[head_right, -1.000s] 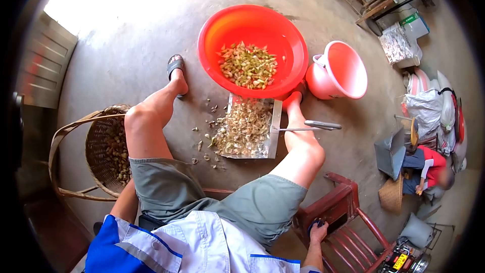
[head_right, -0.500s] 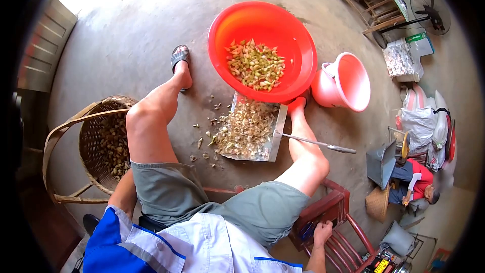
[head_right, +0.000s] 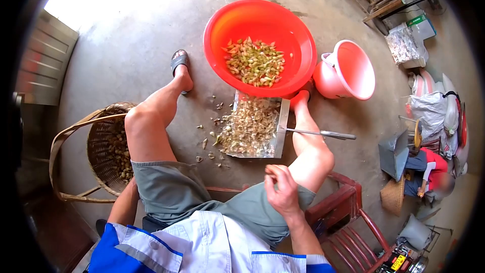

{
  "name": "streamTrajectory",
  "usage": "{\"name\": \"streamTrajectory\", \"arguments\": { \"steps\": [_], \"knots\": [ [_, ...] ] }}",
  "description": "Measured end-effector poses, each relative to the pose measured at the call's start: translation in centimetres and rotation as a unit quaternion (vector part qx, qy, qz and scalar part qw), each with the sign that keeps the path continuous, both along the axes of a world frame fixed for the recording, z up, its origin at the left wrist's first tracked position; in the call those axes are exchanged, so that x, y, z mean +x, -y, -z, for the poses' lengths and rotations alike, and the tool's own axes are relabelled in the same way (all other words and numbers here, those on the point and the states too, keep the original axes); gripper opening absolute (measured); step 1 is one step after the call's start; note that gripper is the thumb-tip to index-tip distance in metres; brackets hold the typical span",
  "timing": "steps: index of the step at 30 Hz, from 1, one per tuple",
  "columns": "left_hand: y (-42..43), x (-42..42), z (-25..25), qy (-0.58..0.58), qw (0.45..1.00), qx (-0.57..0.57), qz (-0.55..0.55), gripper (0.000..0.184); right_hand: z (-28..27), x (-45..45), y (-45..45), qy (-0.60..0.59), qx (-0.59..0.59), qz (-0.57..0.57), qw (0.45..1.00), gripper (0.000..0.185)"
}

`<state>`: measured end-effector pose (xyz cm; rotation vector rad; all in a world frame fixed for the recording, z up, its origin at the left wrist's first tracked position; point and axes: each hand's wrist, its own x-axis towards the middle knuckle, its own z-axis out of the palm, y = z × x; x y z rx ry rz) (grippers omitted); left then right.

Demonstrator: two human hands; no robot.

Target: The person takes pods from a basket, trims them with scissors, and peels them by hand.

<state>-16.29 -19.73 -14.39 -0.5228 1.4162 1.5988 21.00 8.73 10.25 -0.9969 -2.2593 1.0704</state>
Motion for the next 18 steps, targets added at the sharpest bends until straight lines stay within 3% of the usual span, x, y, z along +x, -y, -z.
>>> {"name": "streamTrajectory", "arguments": {
  "steps": [2, 3, 5, 7, 8, 10, 13, 14, 15, 16, 17, 18],
  "knots": [
    [1.0, -0.6, -3.5, -0.090, 0.995, 0.028, 0.024, 0.017, 1.6, -1.5, 0.2, -0.006, -0.056, -0.035, 0.998, 0.025],
    [1.3, -0.9, -5.5, -0.192, 0.979, 0.016, 0.062, 0.017, 2.2, -2.3, 0.3, -0.010, -0.080, -0.053, 0.995, 0.025],
    [-0.1, -1.3, -11.3, -0.478, 0.860, -0.110, 0.143, 0.014, 3.4, -3.9, 0.1, -0.038, -0.038, -0.093, 0.994, 0.024],
    [-2.7, -0.8, -18.0, -0.504, 0.850, -0.137, 0.067, 0.012, 3.3, -5.5, 0.2, -0.084, -0.058, -0.100, 0.990, 0.021],
    [-4.6, 0.2, -20.7, -0.538, 0.838, -0.087, 0.038, 0.013, 3.2, -6.1, 0.2, -0.095, -0.094, -0.100, 0.986, 0.021],
    [-8.5, 3.1, -24.9, -0.531, 0.845, -0.005, 0.069, 0.013, 3.6, -6.8, 0.4, -0.124, -0.216, -0.086, 0.965, 0.019],
    [-14.4, 8.6, -27.3, -0.523, 0.782, 0.084, 0.327, 0.015, 3.9, -7.8, 0.9, -0.228, -0.418, -0.050, 0.878, 0.024],
    [-15.9, 10.6, -25.2, -0.411, 0.833, 0.122, 0.350, 0.013, 3.7, -7.8, 0.7, -0.229, -0.432, -0.051, 0.871, 0.026],
    [-17.2, 12.3, -23.5, -0.360, 0.833, 0.164, 0.387, 0.013, 3.6, -7.6, 0.4, -0.229, -0.443, -0.049, 0.865, 0.028],
    [-18.4, 13.4, -21.7, -0.381, 0.794, 0.199, 0.431, 0.015, 3.7, -7.6, 0.4, -0.249, -0.450, -0.025, 0.857, 0.026],
    [-19.4, 14.6, -20.7, -0.275, 0.818, 0.266, 0.428, 0.017, 4.2, -6.9, 0.3, -0.233, -0.434, -0.010, 0.870, 0.025],
    [-20.0, 15.3, -19.8, -0.256, 0.830, 0.259, 0.423, 0.019, 5.0, -6.3, 0.1, -0.215, -0.419, 0.002, 0.882, 0.024]
  ]
}}
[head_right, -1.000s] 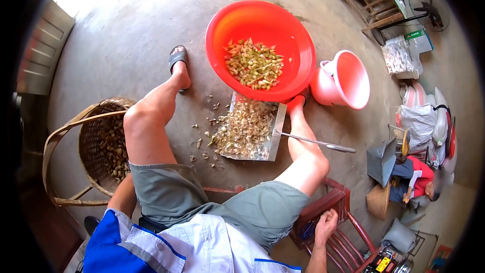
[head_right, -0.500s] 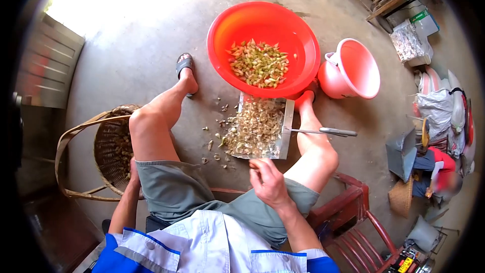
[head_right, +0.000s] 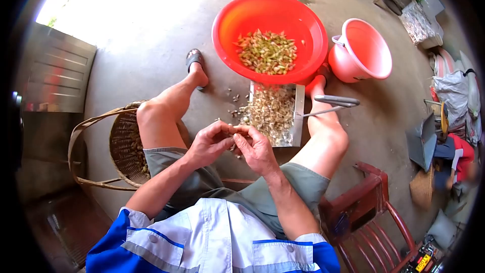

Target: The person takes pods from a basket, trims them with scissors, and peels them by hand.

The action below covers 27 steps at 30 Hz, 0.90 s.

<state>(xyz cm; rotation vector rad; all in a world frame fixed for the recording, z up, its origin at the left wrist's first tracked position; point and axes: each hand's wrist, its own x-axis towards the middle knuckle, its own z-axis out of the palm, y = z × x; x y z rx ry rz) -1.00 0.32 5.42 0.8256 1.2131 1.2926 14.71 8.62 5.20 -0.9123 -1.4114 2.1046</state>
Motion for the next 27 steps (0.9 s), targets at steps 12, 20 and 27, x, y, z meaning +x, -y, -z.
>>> {"name": "streamTrajectory", "arguments": {
  "steps": [12, 20, 27],
  "knots": [
    [0.2, 0.9, 5.6, 0.137, 0.983, -0.065, -0.101, 0.019, 3.6, -0.6, 0.1, -0.017, -0.136, 0.086, 0.987, 0.013],
    [-0.1, 1.3, 4.8, -0.014, 0.997, -0.025, -0.071, 0.011, 3.9, -0.4, 0.1, 0.021, -0.110, 0.050, 0.992, 0.012],
    [-0.2, 1.0, 5.2, 0.063, 0.994, -0.039, -0.079, 0.011, 3.8, -0.3, 0.2, -0.013, -0.132, 0.080, 0.988, 0.011]
  ]
}}
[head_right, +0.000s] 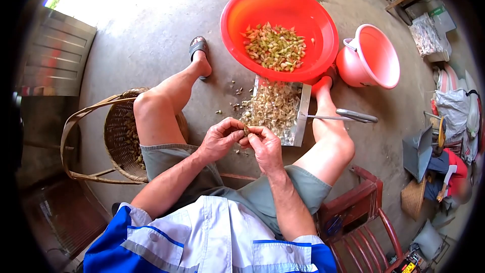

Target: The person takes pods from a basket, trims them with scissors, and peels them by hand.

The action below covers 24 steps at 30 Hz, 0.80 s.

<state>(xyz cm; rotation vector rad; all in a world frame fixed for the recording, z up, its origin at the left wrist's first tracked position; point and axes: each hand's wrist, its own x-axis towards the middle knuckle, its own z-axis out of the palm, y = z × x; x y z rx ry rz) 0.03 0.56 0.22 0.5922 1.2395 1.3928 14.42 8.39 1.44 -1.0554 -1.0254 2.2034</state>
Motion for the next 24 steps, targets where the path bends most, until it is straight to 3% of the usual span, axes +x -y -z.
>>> {"name": "streamTrajectory", "arguments": {
  "steps": [6, 15, 24],
  "knots": [
    [0.2, 0.1, 0.9, 0.006, 1.000, -0.010, 0.013, 0.013, 0.6, 0.1, -0.4, 0.036, 0.020, -0.031, 0.999, 0.012],
    [-0.2, 0.0, 0.8, 0.001, 1.000, -0.025, -0.001, 0.018, 0.2, -0.7, -0.1, 0.030, 0.017, 0.013, 0.999, 0.011],
    [-0.2, 0.0, 1.6, 0.123, 0.992, -0.033, -0.002, 0.020, 1.3, -0.2, -0.1, 0.187, 0.208, -0.044, 0.959, 0.011]
  ]
}}
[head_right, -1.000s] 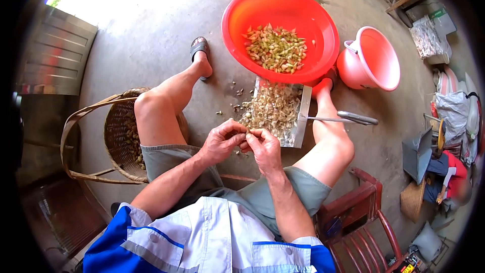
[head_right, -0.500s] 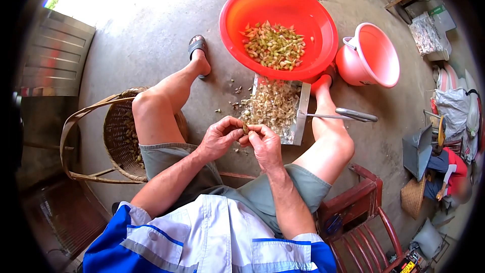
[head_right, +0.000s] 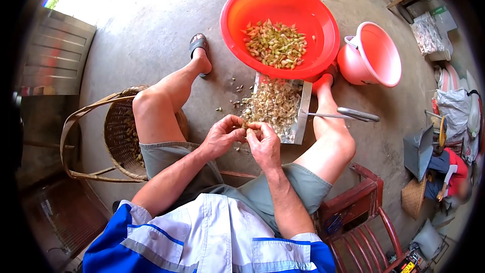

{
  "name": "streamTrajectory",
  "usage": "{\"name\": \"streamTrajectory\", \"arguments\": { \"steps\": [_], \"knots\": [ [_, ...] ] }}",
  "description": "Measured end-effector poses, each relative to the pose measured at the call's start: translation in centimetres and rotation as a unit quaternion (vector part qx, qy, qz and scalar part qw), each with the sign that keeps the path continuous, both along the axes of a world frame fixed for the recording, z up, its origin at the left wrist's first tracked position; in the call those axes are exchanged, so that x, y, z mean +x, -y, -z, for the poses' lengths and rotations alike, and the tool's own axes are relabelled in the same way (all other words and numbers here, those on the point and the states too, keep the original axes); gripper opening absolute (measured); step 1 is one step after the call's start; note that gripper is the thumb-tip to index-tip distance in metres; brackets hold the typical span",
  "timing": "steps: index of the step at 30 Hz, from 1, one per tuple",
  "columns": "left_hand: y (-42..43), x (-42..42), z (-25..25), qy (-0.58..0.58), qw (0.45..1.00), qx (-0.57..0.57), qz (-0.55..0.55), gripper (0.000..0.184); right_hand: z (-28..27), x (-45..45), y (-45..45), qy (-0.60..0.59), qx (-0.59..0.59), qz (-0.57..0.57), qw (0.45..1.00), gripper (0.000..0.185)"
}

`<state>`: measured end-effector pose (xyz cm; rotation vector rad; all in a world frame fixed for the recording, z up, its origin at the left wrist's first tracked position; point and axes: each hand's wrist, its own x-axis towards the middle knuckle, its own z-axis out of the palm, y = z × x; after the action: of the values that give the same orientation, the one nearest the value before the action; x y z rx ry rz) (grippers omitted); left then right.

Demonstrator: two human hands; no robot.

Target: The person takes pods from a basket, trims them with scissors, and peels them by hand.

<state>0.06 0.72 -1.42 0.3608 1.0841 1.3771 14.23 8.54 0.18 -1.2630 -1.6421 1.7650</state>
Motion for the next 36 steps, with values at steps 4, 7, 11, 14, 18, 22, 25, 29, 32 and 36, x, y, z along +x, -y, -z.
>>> {"name": "streamTrajectory", "arguments": {
  "steps": [4, 7, 11, 14, 18, 22, 25, 29, 32, 36],
  "knots": [
    [-0.1, -0.1, 0.6, -0.013, 1.000, 0.006, -0.001, 0.022, -0.4, 0.0, -0.3, 0.001, 0.088, -0.019, 0.996, 0.014],
    [0.0, 0.0, 0.8, -0.031, 0.999, 0.008, 0.008, 0.022, -0.7, -0.2, -0.2, 0.006, 0.112, -0.009, 0.994, 0.013],
    [0.2, 0.1, 1.1, -0.017, 1.000, 0.012, 0.019, 0.022, -0.9, -0.1, -0.4, 0.027, 0.155, -0.027, 0.987, 0.012],
    [0.2, 0.1, 0.9, -0.022, 0.999, 0.004, 0.027, 0.022, -1.4, -0.2, -0.9, 0.035, 0.187, -0.049, 0.981, 0.009],
    [0.1, 0.0, -0.1, -0.022, 0.999, -0.016, 0.035, 0.023, -1.6, -0.5, -1.0, 0.043, 0.217, -0.056, 0.974, 0.008],
    [0.1, -0.4, 0.0, 0.045, 0.999, -0.025, 0.010, 0.024, -1.6, -0.4, -0.7, 0.039, 0.225, -0.073, 0.971, 0.009],
    [0.1, -0.4, 0.1, 0.088, 0.995, -0.039, -0.021, 0.024, -1.7, -0.2, -0.6, 0.040, 0.215, -0.076, 0.973, 0.009],
    [-0.3, -1.2, -0.2, 0.124, 0.988, -0.053, -0.073, 0.023, -1.7, 0.3, -0.5, 0.048, 0.220, -0.088, 0.970, 0.008],
    [-0.4, -1.5, -0.4, 0.145, 0.984, -0.045, -0.087, 0.024, -1.4, 0.7, -0.3, 0.052, 0.208, -0.057, 0.975, 0.007],
    [-0.4, -1.4, -0.6, 0.144, 0.986, -0.033, -0.081, 0.024, -1.8, 0.5, -0.4, 0.041, 0.095, 0.008, 0.995, 0.007]
  ]
}}
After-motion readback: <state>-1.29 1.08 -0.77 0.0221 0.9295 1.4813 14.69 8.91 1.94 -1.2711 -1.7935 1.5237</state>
